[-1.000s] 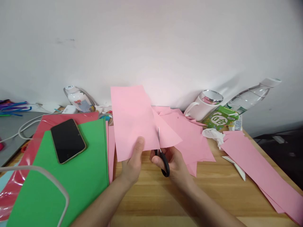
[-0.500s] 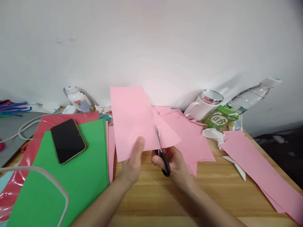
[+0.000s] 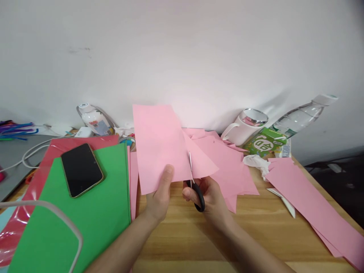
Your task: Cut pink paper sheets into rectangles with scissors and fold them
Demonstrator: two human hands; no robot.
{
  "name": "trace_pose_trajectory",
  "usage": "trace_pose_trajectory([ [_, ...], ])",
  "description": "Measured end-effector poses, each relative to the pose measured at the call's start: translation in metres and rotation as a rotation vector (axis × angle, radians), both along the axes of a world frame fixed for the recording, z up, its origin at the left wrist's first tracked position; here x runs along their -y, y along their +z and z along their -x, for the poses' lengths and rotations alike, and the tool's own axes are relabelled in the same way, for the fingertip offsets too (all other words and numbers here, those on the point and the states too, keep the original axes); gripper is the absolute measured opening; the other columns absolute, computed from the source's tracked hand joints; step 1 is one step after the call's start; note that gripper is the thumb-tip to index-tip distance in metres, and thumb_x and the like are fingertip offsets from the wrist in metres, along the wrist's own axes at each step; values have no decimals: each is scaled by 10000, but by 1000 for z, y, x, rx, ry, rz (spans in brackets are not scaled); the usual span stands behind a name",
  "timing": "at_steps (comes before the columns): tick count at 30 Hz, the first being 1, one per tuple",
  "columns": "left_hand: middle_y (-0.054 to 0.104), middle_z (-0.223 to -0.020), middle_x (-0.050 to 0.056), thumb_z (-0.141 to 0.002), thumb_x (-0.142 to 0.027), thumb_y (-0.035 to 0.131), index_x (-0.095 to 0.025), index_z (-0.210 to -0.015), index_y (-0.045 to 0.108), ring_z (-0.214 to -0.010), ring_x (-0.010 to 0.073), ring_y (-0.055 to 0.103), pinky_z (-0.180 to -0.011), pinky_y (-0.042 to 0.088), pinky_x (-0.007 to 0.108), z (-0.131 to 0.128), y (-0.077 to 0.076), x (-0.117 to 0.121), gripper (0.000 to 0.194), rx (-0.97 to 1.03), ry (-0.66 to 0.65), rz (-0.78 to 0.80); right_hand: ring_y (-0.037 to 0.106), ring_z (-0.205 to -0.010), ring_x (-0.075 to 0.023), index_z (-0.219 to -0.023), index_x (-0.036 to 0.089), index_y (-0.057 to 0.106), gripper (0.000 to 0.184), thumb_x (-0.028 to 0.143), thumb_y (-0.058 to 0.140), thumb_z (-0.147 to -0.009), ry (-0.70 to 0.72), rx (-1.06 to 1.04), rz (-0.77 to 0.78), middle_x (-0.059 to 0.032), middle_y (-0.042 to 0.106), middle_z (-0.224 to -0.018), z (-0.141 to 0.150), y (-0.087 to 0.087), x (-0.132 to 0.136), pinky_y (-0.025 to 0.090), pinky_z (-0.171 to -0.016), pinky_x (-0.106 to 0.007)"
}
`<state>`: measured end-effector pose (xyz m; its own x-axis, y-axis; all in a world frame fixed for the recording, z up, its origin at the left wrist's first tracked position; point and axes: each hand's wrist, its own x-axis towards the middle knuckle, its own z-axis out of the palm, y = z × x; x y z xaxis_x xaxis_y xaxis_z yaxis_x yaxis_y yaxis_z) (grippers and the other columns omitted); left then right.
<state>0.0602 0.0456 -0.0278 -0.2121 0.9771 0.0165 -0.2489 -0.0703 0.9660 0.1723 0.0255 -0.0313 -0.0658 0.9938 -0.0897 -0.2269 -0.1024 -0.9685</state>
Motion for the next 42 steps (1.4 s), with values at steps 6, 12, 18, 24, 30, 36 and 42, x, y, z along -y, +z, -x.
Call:
trace_pose_trajectory([
  [6, 607, -1216, 31, -745, -452, 621, -228, -1108, 600, -1294, 225, 361, -1094, 284, 336, 1, -2, 0, 427, -44, 30, 51, 431, -504, -93, -708, 177, 480, 355, 369, 761, -605, -5, -11, -1, 36, 500, -565, 0, -1, 1, 354, -465, -216],
  [12, 561, -1275, 12, -769, -415, 603, -284, -1234, 511, -1254, 239, 421, -1067, 331, 362, -2, -4, -1, 491, 20, -2, -24, 437, -522, -111, -637, 174, 518, 336, 416, 749, -610, -1, 26, -22, 20, 497, -557, 1, 4, 1, 386, -491, -237],
  [18, 575, -1255, 59, -741, -413, 624, -216, -1268, 478, -1222, 245, 458, -1046, 354, 362, -7, 2, 2, 581, 2, -26, -32, 527, -623, -190, -792, 185, 598, 372, 450, 757, -585, -84, 78, -69, -30, 588, -652, -1, 8, 0, 448, -584, -309],
  [24, 567, -1265, 66, -750, -405, 614, -209, -1275, 472, -1212, 237, 468, -1061, 333, 359, -5, 3, 2, 578, -7, -62, -10, 512, -615, -178, -803, 194, 597, 372, 447, 760, -585, -100, 61, -83, -19, 575, -652, 0, 7, -1, 439, -573, -300],
  [30, 576, -1256, 54, -730, -376, 646, -215, -1255, 498, -1197, 238, 487, -1034, 369, 346, -6, 3, 3, 568, 46, -8, -20, 435, -558, -141, -797, 180, 593, 373, 458, 747, -600, -102, 72, -92, 0, 523, -628, 0, 5, 0, 378, -511, -270],
  [36, 602, -1223, 50, -747, -400, 630, -220, -1226, 528, -1241, 228, 438, -1078, 316, 339, -1, 5, 3, 522, -53, -59, 14, 428, -554, -142, -723, 181, 576, 352, 462, 748, -596, -119, 112, -85, -7, 524, -608, 0, 5, 0, 380, -501, -269],
  [42, 621, -1194, 43, -742, -421, 629, -222, -1175, 569, -1251, 240, 424, -1093, 297, 372, 1, 4, 3, 480, -72, -55, 15, 416, -524, -138, -653, 184, 557, 352, 474, 746, -588, -127, 149, -80, 0, 501, -552, 0, 8, 0, 366, -471, -268],
])
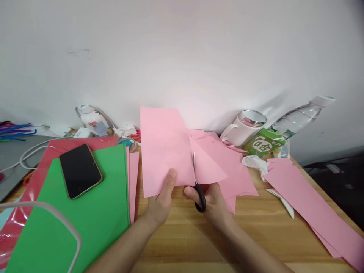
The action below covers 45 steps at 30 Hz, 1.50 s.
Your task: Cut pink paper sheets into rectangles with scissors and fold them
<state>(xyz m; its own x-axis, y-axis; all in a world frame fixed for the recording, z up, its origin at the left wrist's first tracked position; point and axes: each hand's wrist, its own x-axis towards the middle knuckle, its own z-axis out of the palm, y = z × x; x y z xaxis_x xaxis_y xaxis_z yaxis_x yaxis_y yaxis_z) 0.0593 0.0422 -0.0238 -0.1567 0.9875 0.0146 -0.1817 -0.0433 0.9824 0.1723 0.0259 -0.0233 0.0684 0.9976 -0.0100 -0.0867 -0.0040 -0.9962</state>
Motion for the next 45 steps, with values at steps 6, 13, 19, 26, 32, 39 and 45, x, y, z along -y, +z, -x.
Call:
trace_pose_trajectory([
  [6, 622, -1193, 33, -741, -439, 624, -230, -1201, 549, -1246, 240, 431, -1093, 305, 359, -1, 1, 1, 511, -9, 11, 8, 424, -514, -131, -554, 171, 540, 354, 455, 749, -586, 17, -13, 42, 2, 496, -522, 0, -2, 1, 370, -472, -262],
  [13, 606, -1214, 55, -750, -434, 615, -223, -1238, 519, -1221, 257, 460, -1056, 353, 383, -2, 3, 1, 541, 25, -16, 27, 405, -513, -126, -520, 176, 522, 335, 416, 734, -615, 5, 30, 60, 7, 476, -513, 1, -1, 1, 370, -472, -258],
  [19, 615, -1203, 37, -752, -442, 610, -233, -1252, 507, -1223, 252, 459, -1088, 305, 370, -1, 2, 0, 551, -9, -14, -6, 415, -498, -121, -519, 175, 508, 337, 408, 732, -614, 11, 9, 56, 9, 474, -514, 0, -2, 1, 382, -464, -255],
  [26, 638, -1161, 64, -771, -426, 592, -193, -1228, 527, -1148, 256, 531, -1051, 364, 384, 0, 1, -1, 517, -19, -23, -23, 466, -486, -132, -527, 170, 522, 299, 375, 707, -640, 19, 8, 51, -2, 516, -497, 0, -4, 2, 387, -456, -258],
  [32, 593, -1233, 51, -757, -424, 611, -211, -1243, 517, -1195, 256, 488, -1045, 377, 370, -1, 2, 0, 539, 1, -31, -12, 452, -465, -122, -510, 171, 511, 311, 356, 734, -623, 18, -11, 58, 11, 496, -476, 0, -4, 1, 373, -439, -252],
  [39, 623, -1192, 58, -757, -410, 618, -190, -1217, 546, -1200, 237, 485, -1068, 340, 347, 0, -1, -1, 515, -11, -27, -22, 562, -658, -193, -814, 189, 626, 339, 422, 759, -607, -1, -108, -76, -27, 628, -672, -1, -10, 0, 481, -616, -317],
  [45, 585, -1245, 54, -761, -396, 616, -201, -1237, 531, -1210, 244, 473, -1037, 386, 342, 0, -6, -1, 522, 21, -58, -44, 586, -927, -255, -1079, 223, 574, 515, 375, 765, -626, 6, -122, -79, -55, 672, -899, -5, -19, 0, 485, -769, -361],
])
